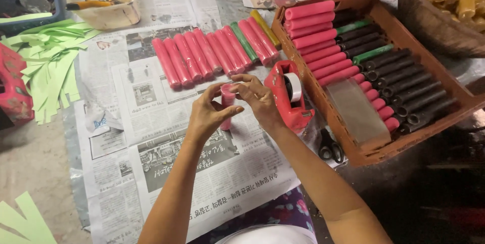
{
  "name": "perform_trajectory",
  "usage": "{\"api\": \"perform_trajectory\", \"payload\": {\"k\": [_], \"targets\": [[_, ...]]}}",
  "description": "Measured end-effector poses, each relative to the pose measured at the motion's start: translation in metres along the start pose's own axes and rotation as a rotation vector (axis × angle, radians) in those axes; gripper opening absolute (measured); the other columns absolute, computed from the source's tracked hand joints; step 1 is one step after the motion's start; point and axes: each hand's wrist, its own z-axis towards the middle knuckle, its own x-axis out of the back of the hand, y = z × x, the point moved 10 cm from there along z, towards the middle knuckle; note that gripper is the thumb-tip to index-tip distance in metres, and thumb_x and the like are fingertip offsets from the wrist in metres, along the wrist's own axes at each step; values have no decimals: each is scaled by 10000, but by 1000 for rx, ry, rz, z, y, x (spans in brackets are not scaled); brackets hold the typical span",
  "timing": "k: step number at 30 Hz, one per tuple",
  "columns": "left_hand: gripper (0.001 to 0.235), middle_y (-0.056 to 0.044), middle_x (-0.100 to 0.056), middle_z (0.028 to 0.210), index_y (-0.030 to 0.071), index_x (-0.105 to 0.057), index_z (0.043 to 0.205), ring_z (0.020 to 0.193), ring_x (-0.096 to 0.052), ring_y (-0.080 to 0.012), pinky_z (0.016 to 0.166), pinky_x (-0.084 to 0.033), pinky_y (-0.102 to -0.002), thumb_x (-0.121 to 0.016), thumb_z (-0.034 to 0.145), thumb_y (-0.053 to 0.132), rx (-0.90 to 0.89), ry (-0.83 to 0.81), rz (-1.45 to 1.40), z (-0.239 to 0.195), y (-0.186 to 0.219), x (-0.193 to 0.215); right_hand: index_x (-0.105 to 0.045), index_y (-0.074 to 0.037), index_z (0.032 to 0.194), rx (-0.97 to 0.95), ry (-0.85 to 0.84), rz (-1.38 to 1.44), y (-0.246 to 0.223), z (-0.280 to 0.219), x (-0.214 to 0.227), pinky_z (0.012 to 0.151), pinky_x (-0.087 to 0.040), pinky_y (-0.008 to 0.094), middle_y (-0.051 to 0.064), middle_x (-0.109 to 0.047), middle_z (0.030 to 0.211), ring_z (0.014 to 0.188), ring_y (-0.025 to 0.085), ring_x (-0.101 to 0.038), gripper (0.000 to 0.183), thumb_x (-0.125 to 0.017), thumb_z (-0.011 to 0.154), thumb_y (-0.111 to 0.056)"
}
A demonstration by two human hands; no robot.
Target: The person is wrapping individual pink candles in clear plastic film and securing the wrap with adhesive tape from a red dispenser.
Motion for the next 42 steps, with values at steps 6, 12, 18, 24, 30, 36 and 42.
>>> {"api": "perform_trajectory", "payload": {"k": [6, 12, 18, 24, 30, 36, 42], "targets": [[455, -146, -768, 998, 147, -682, 1240, 578, -743, -208, 550, -585, -275, -861, 836, 255, -35, 2, -58, 2, -4, -6, -772, -23, 1035, 20, 13, 52, 22, 8, 10, 807, -630, 342, 172, -637, 1198, 956, 191, -694, 207, -673, 1013, -204], [397, -147, -764, 1000, 132, -683, 1219, 581, -737, -216, 586, -581, -309, -824, 852, 188, -112, -10, 16, -9, 4, -20, -737, -6, 1048, -78, 59, -11, 34, 4, 9, 626, -614, 223, 74, -726, 852, 762, 87, -700, 209, -820, 868, -72], [409, -112, -770, 1004, 141, -682, 1214, 592, -739, -229, 608, -578, -324, -841, 847, 225, -180, -71, 111, -18, 8, -27, -638, -27, 1251, -86, 75, -110, 39, 8, 21, 600, -574, 217, 59, -650, 789, 707, 71, -638, 474, -849, 830, -74], [847, -169, -783, 1051, 128, -367, 1528, 638, -716, -317, 666, -549, -389, -835, 830, 228, -193, -121, 204, -33, 50, -20, -721, -64, 1158, -149, 14, -194, 40, 15, 22, 560, -566, 233, 80, -704, 741, 668, 101, -663, 290, -766, 873, -74], [520, -28, -797, 1008, 266, -691, 1271, 624, -723, -222, 662, -566, -336, -874, 785, 237, -186, -69, 277, -27, 9, -17, -740, -96, 1105, -419, 104, -111, 106, 0, 36, 546, -562, 199, 54, -732, 783, 690, 98, -692, 297, -783, 826, -191], [498, -50, -792, 1004, 190, -686, 1278, 665, -728, -277, 652, -570, -394, -846, 813, 267, -328, 20, 280, -38, 8, -12, -710, -47, 1110, -857, 77, 228, 171, -108, 37, 485, -564, 283, 144, -727, 759, 714, 240, -745, 391, -639, 977, -408], [515, -29, -745, 1240, 243, -645, 1365, 724, -748, -237, 663, -609, -374, -712, 892, 434, -734, 18, 613, -90, 30, -61, -702, -64, 1092, -921, -26, 789, 116, -93, -4, 652, -605, 303, 86, -771, 885, 837, 227, -752, 600, -614, 923, -633]]}}
